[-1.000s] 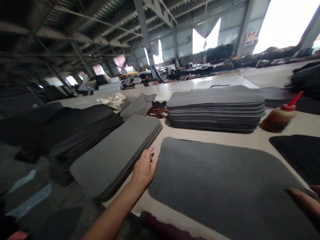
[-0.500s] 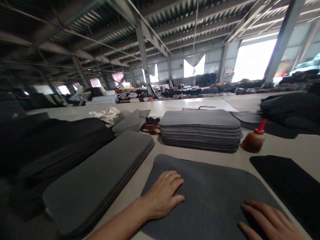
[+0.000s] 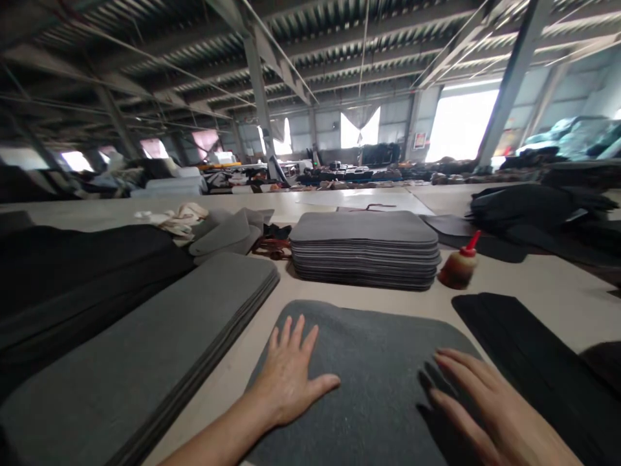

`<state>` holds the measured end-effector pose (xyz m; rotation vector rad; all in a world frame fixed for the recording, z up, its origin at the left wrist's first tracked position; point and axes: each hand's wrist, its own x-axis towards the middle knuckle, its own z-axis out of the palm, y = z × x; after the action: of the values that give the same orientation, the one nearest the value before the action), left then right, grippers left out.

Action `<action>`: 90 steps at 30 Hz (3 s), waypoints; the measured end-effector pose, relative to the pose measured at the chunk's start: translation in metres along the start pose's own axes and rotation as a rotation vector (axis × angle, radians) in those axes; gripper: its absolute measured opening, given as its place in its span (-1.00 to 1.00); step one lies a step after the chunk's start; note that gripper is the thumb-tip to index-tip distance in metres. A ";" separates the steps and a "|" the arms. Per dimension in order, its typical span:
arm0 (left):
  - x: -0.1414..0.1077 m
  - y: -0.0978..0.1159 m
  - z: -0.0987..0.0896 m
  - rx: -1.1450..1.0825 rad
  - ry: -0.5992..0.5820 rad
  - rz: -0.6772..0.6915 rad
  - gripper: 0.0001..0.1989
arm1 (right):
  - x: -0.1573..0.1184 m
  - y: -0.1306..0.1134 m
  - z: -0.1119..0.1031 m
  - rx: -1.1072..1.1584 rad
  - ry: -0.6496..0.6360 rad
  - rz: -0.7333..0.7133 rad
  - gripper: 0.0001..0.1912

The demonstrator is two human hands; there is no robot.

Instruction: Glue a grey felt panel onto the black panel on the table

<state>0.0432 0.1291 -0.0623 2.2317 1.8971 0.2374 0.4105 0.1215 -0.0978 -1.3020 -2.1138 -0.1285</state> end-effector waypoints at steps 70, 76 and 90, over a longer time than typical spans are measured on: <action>0.009 -0.007 -0.004 0.258 -0.090 -0.062 -0.01 | 0.072 -0.013 0.034 -0.404 -0.553 0.557 0.00; 0.003 0.001 -0.016 0.262 -0.040 0.014 -0.37 | 0.056 -0.042 0.021 -0.248 -0.588 0.370 -0.16; 0.078 0.076 0.027 0.001 -0.113 0.511 -0.25 | 0.035 -0.042 0.041 -0.285 -0.567 0.317 -0.19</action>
<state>0.1349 0.1932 -0.0699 2.6303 1.2437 0.1780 0.3458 0.1439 -0.1004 -2.0147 -2.3640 0.0915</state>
